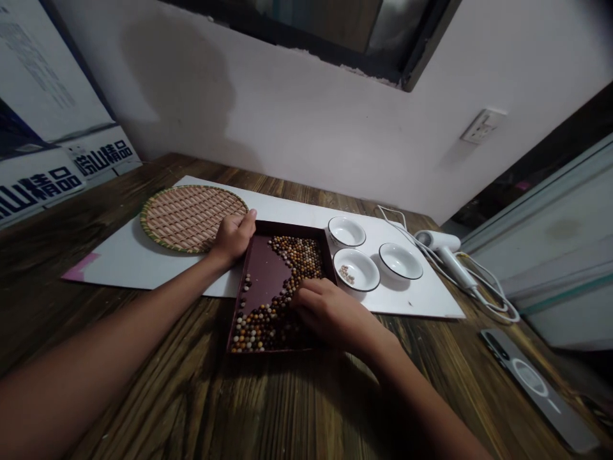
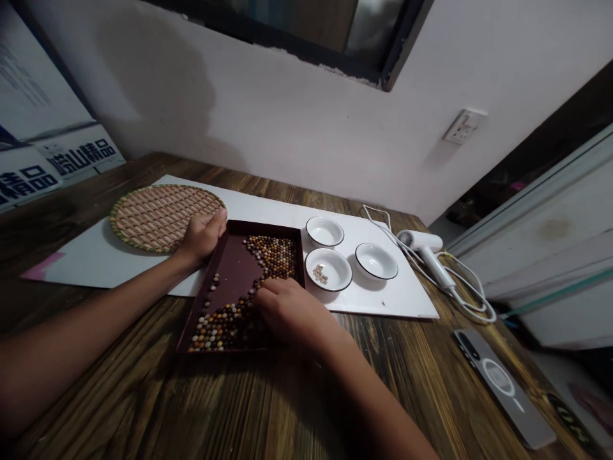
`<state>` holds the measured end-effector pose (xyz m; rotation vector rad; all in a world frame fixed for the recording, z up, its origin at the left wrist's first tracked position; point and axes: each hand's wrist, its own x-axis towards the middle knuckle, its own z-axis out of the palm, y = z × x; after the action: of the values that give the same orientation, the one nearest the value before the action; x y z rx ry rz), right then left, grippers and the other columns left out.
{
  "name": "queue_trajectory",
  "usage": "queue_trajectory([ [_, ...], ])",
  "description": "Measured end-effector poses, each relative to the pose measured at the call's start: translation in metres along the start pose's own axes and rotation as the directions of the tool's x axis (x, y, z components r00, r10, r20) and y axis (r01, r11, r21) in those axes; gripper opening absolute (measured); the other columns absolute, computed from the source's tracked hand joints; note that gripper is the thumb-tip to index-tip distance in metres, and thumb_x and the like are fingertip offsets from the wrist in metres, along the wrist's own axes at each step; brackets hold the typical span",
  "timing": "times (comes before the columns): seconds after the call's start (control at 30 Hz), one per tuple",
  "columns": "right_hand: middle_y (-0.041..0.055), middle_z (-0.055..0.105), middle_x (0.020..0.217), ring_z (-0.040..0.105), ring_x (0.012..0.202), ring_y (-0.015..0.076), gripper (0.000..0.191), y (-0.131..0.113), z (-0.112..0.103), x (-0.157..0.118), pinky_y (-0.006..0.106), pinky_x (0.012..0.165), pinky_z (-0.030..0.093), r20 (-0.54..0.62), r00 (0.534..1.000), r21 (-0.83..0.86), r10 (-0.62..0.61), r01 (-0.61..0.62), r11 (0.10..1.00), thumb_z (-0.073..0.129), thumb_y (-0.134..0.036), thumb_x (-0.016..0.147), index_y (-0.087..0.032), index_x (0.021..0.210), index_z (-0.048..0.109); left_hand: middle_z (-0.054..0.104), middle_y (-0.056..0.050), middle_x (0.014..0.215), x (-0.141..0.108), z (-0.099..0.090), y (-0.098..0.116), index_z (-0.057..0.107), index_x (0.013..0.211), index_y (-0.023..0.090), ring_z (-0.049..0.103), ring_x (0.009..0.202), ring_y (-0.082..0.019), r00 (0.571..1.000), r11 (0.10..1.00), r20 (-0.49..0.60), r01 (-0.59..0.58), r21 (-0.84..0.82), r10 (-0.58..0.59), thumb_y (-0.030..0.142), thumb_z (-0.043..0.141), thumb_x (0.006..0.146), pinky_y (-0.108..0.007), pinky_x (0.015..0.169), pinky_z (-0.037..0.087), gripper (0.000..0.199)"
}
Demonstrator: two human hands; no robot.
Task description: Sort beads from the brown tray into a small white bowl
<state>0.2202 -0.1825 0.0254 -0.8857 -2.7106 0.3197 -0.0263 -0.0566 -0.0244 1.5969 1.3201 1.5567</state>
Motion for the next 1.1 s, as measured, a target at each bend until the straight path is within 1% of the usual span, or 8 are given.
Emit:
queue_trajectory([
  [0.27, 0.0038, 0.061, 0.091, 0.054, 0.082, 0.016, 0.01, -0.003, -0.001, -0.003, 0.029, 0.072, 0.045, -0.123, 0.99, 0.063, -0.07, 0.078, 0.995, 0.053, -0.011, 0.095, -0.019, 0.092, 0.058, 0.038, 0.002, 0.046, 0.0, 0.0, 0.001, 0.041, 0.049, 0.021, 0.036, 0.046, -0.011, 1.0, 1.0, 0.021, 0.023, 0.018, -0.023, 0.048, 0.046, 0.094, -0.027, 0.047, 0.029, 0.053],
  [0.47, 0.0045, 0.063, 0.092, 0.06, 0.083, 0.0191, 0.013, 0.028, -0.038, -0.036, 0.034, 0.072, 0.05, -0.355, 0.928, 0.181, 0.112, -0.05, 0.982, 0.057, -0.01, 0.09, -0.024, 0.091, 0.058, 0.039, 0.001, 0.046, 0.001, 0.0, -0.003, 0.043, 0.048, 0.021, 0.038, 0.046, -0.012, 1.0, 1.0, 0.025, 0.006, 0.026, -0.006, 0.046, 0.046, 0.094, -0.028, 0.048, 0.03, 0.052],
  [0.6, 0.0056, 0.065, 0.091, 0.063, 0.085, 0.0226, 0.009, 0.071, -0.059, -0.083, 0.039, 0.075, 0.052, -0.575, 0.793, 0.145, 0.2, -0.142, 0.979, 0.069, -0.02, 0.085, -0.025, 0.09, 0.064, 0.037, 0.001, 0.046, 0.001, 0.0, -0.003, 0.043, 0.048, 0.021, 0.038, 0.046, -0.012, 1.0, 1.0, 0.012, 0.004, 0.023, -0.004, 0.044, 0.047, 0.094, -0.029, 0.049, 0.029, 0.052],
  [0.7, 0.0038, 0.063, 0.086, 0.062, 0.082, 0.0193, 0.008, 0.097, -0.064, -0.111, 0.035, 0.074, 0.053, -0.728, 0.59, 0.311, 0.349, -0.169, 0.935, 0.071, -0.024, 0.084, -0.023, 0.084, 0.063, 0.038, 0.001, 0.046, 0.001, 0.0, -0.003, 0.043, 0.048, 0.021, 0.038, 0.047, -0.012, 1.0, 1.0, 0.018, 0.001, 0.026, -0.002, 0.044, 0.047, 0.094, -0.029, 0.049, 0.03, 0.052],
  [0.8, 0.0021, 0.061, 0.087, 0.061, 0.081, 0.0173, 0.018, 0.108, -0.064, -0.121, 0.032, 0.074, 0.053, -0.828, 0.372, 0.381, 0.419, -0.176, 0.908, 0.077, -0.028, 0.079, -0.022, 0.082, 0.06, 0.039, 0.001, 0.046, 0.002, 0.0, -0.003, 0.042, 0.048, 0.021, 0.039, 0.047, -0.012, 1.0, 0.999, 0.016, -0.003, 0.04, 0.002, 0.044, 0.047, 0.094, -0.029, 0.05, 0.03, 0.052],
  [0.87, 0.0018, 0.06, 0.087, 0.061, 0.081, 0.0177, 0.021, 0.109, -0.061, -0.118, 0.033, 0.074, 0.053, -0.843, 0.315, 0.396, 0.436, -0.186, 0.899, 0.078, -0.03, 0.077, -0.022, 0.082, 0.059, 0.039, 0.001, 0.046, 0.002, -0.001, -0.003, 0.042, 0.047, 0.021, 0.039, 0.047, -0.012, 1.0, 0.999, 0.012, -0.007, 0.052, 0.006, 0.044, 0.047, 0.094, -0.029, 0.05, 0.03, 0.052],
  [0.93, 0.0021, 0.059, 0.087, 0.061, 0.081, 0.0185, 0.02, 0.108, -0.055, -0.111, 0.034, 0.075, 0.054, -0.824, 0.344, 0.405, 0.45, -0.197, 0.893, 0.076, -0.031, 0.079, -0.022, 0.083, 0.058, 0.038, 0.001, 0.045, 0.002, -0.001, -0.003, 0.041, 0.047, 0.021, 0.038, 0.046, -0.012, 1.0, 0.998, 0.012, -0.011, 0.058, 0.01, 0.044, 0.046, 0.094, -0.029, 0.05, 0.03, 0.052],
  [1.1, 0.0037, 0.063, 0.087, 0.063, 0.081, 0.0187, 0.011, 0.106, -0.033, -0.089, 0.036, 0.077, 0.055, -0.709, 0.532, 0.381, 0.463, -0.265, 0.886, 0.069, -0.027, 0.084, -0.021, 0.087, 0.061, 0.038, 0.0, 0.045, 0.002, -0.001, -0.002, 0.041, 0.046, 0.021, 0.039, 0.046, -0.013, 1.0, 0.998, 0.017, -0.019, 0.068, 0.018, 0.046, 0.046, 0.093, -0.029, 0.049, 0.03, 0.053],
])
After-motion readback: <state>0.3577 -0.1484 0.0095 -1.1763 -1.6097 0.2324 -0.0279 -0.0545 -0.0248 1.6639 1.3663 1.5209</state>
